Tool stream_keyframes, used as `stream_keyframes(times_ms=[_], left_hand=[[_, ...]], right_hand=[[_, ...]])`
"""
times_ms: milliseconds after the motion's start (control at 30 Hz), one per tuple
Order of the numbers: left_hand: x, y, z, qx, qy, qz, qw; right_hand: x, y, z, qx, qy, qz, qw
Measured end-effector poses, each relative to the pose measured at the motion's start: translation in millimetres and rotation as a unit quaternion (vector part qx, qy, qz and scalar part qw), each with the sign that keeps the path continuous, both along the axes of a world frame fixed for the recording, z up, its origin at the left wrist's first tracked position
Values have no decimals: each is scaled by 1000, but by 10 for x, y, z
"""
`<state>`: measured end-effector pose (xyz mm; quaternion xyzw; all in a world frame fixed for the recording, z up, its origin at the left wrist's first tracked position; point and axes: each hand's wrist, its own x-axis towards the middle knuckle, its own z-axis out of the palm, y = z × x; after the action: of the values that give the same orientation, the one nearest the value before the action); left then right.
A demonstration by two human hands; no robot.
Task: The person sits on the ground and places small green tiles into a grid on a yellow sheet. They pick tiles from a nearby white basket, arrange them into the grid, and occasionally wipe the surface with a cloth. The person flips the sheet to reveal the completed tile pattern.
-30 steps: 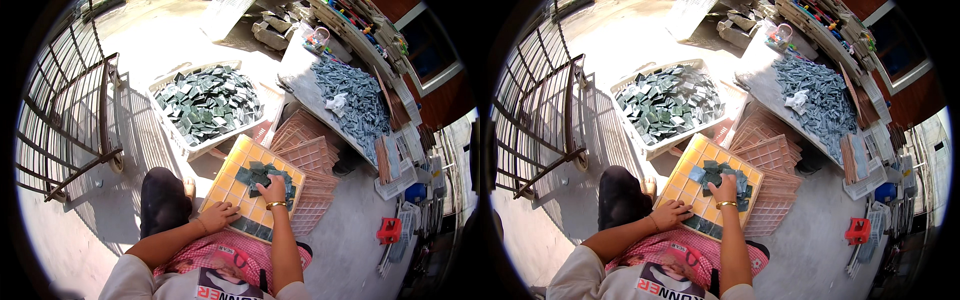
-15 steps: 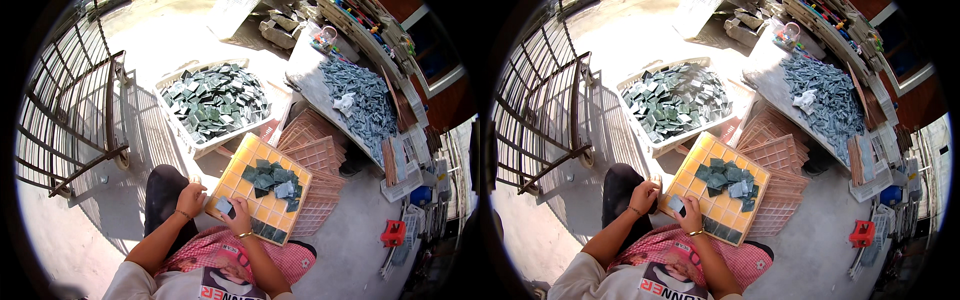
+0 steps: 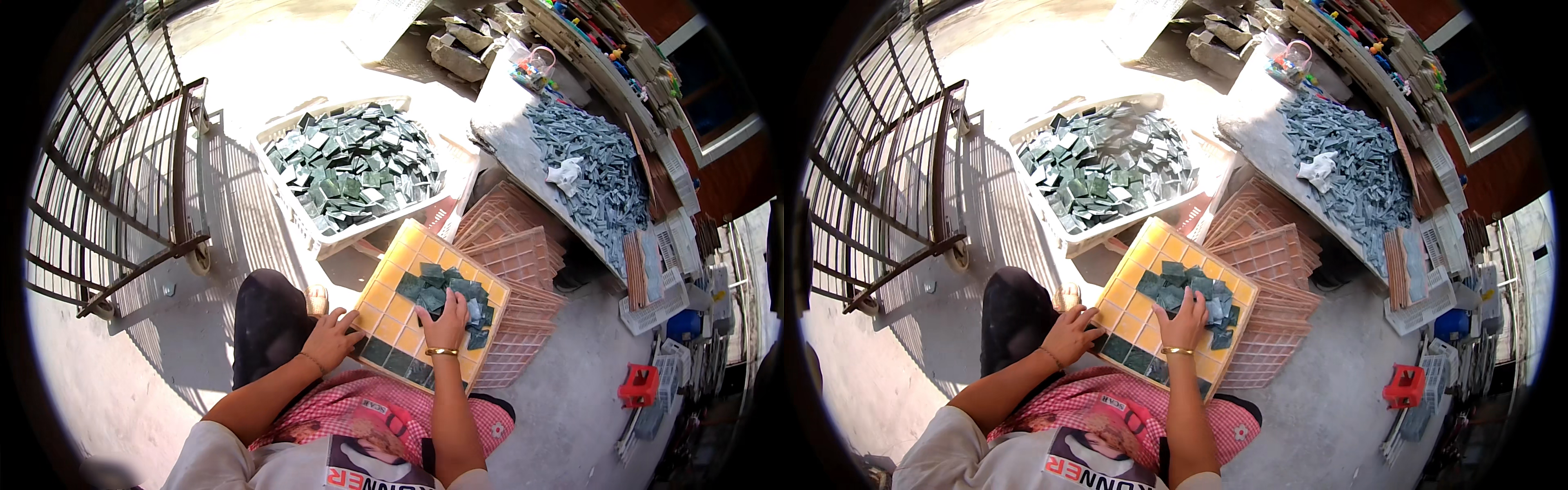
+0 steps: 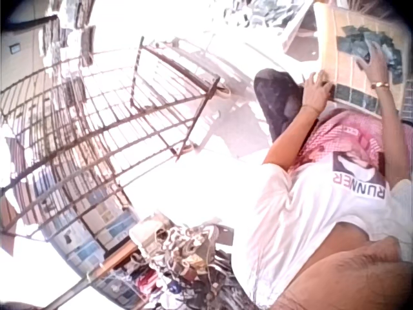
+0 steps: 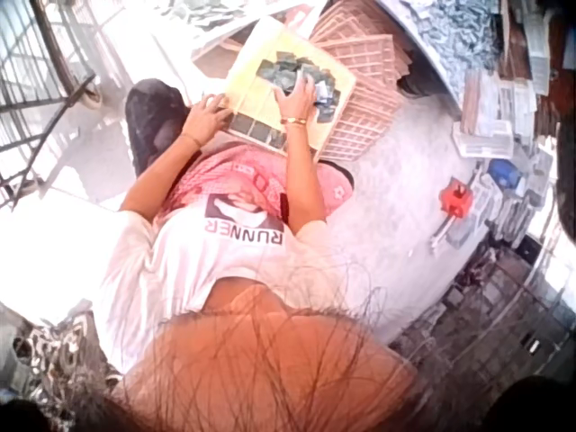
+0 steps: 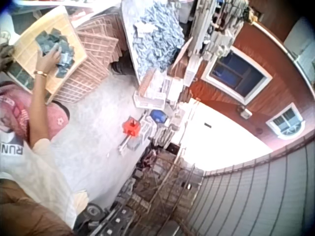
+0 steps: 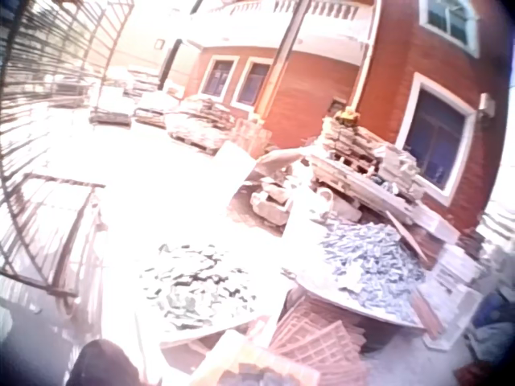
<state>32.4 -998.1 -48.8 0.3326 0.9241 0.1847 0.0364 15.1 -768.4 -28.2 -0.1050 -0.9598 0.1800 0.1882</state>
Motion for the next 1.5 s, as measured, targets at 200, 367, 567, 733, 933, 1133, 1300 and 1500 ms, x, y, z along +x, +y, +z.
stream_keyframes(times_ms=[200,367,567,733,933,1133,1300,1500], left_hand=[[-1,-23,-17,50,-10,-33,998],[-81,-31,-165,31,-51,-19,998],[-141,-47,-122,63,-124,3,990],[-211,3,-31,136,-161,22,977],[-169,109,-51,218,-75,63,971],[-156,566,93,330,-330,89,880],[-167,741,-96,213,-77,40,973],[-331,1036,-225,98,-21,-55,993]], right_hand=[[-67,190,-159,-28,-79,22,996],[78,266,-381,-71,-50,39,995],[201,263,-278,-102,-54,35,993],[260,321,-267,-144,-61,15,988],[326,303,-165,-203,-87,-15,975],[462,-34,77,-265,-47,72,960],[537,110,-5,-244,-79,2,967],[758,299,102,-779,-116,87,610]])
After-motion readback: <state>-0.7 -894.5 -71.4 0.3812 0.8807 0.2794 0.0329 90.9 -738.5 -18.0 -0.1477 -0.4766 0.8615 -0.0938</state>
